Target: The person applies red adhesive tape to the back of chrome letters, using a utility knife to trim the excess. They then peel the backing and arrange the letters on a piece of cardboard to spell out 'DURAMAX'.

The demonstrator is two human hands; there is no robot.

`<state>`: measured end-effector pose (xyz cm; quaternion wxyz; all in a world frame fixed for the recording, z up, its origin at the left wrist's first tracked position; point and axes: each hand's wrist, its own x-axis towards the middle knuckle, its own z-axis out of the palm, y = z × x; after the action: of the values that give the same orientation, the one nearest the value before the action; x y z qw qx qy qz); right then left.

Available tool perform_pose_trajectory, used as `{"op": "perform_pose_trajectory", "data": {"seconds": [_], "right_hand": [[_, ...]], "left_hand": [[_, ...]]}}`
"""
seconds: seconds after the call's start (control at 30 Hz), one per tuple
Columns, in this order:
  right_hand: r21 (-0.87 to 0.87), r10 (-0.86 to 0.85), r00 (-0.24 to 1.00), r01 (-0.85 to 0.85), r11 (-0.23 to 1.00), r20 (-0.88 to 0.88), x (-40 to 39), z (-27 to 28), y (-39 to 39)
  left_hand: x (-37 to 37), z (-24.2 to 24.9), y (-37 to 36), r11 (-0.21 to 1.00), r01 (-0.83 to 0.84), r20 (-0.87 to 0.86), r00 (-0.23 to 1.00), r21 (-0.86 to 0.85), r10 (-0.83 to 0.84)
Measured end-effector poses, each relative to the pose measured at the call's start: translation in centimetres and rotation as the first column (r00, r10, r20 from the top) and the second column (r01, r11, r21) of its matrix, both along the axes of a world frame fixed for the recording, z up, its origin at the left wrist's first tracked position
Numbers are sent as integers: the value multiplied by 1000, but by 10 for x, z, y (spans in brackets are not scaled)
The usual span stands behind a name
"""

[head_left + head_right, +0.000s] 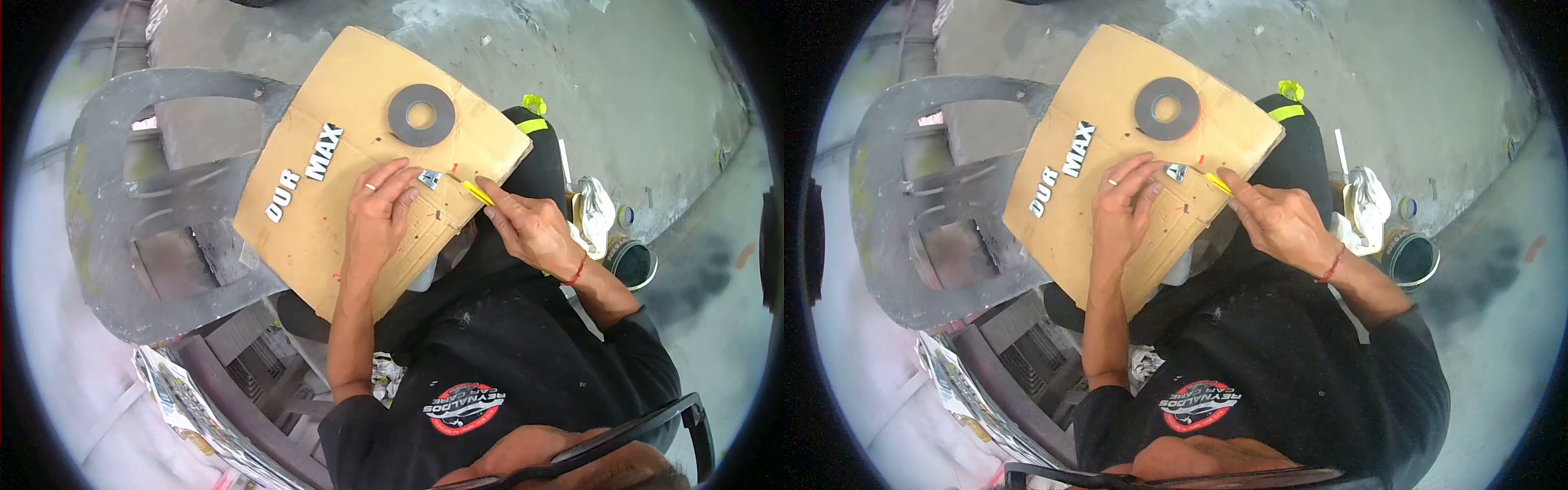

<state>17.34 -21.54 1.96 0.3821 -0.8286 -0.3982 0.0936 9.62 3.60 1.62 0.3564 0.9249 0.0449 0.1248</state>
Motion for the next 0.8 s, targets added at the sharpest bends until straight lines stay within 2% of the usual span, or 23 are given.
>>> {"op": "perform_pose_trajectory", "data": {"seconds": [0.03, 0.1, 0.13, 0.2, 0.23, 0.3, 0.33, 0.37, 0.4, 0.43, 0.5, 0.53, 0.6, 0.67, 0.7, 0.73, 0.77, 0.8], "right_hand": [[-4, -7, 1000, 7, 1000, -5, 2, -1, 0], [-57, 124, 992, -125, 990, -24, 7, -1, 0], [-62, 115, 993, -117, 991, -28, 9, -2, 1], [16, 127, 971, -126, 992, -201, 10, -3, 2], [15, 123, 971, -123, 992, -203, 11, -3, 2], [115, 117, 921, -80, 990, -370, 11, 2, 3], [117, 114, 921, -76, 990, -372, 11, 7, 2], [155, 157, 864, -93, 984, -478, 10, 14, -1], [194, 201, 792, -106, 975, -576, 6, 18, -3], [252, 239, 798, -113, 961, -553, 0, 13, -4], [263, 281, 794, -157, 952, -540, -4, 12, -2], [262, 276, 792, -152, 953, -545, -4, 13, -3], [181, 304, 756, -244, 953, -579, -1, 15, -5], [175, 312, 763, -258, 950, -566, 2, 16, -8], [167, 328, 772, -283, 944, -544, 3, 15, -10], [198, 284, 823, -212, 957, -493, 4, 11, -11], [170, 165, 899, -103, 980, -406, 4, 8, -10], [114, 103, 950, -72, 991, -296, 7, 7, -8]], "left_hand": [[1, -3, -1, 1000, 7, -5, 1000, -4, -7], [3, -9, -4, 999, 54, -21, 998, 1, -54], [4, -9, -4, 998, 63, -25, 998, -4, -63], [3, -2, -7, 999, 33, -40, 999, 5, -33], [1, 2, -10, 999, 37, -42, 998, 4, -37], [-10, 11, -20, 973, -223, -71, 973, -64, 218], [-14, 17, -30, 974, -220, -72, 974, -61, 215], [-19, 24, -45, 782, -311, -187, 950, -540, 248], [-25, 28, -54, 368, -368, -305, 927, -854, 218], [-34, 24, -56, 370, -370, -309, 926, -852, 215], [-53, 9, -58, 335, -368, -377, 925, -867, 41], [-55, 9, -60, 400, -381, -381, 921, -834, 82], [-61, 10, -58, 432, -393, -406, 911, -812, 65], [-66, 9, -50, 474, -399, -434, 900, -785, 38], [-68, 6, -43, 575, -404, -404, 905, -712, 136], [-68, 5, -36, 663, -411, -356, 907, -625, 227], [-66, 5, -26, 672, -402, -357, 909, -622, 214], [-62, 4, -16, 761, -434, -296, 898, -483, 325]]}}
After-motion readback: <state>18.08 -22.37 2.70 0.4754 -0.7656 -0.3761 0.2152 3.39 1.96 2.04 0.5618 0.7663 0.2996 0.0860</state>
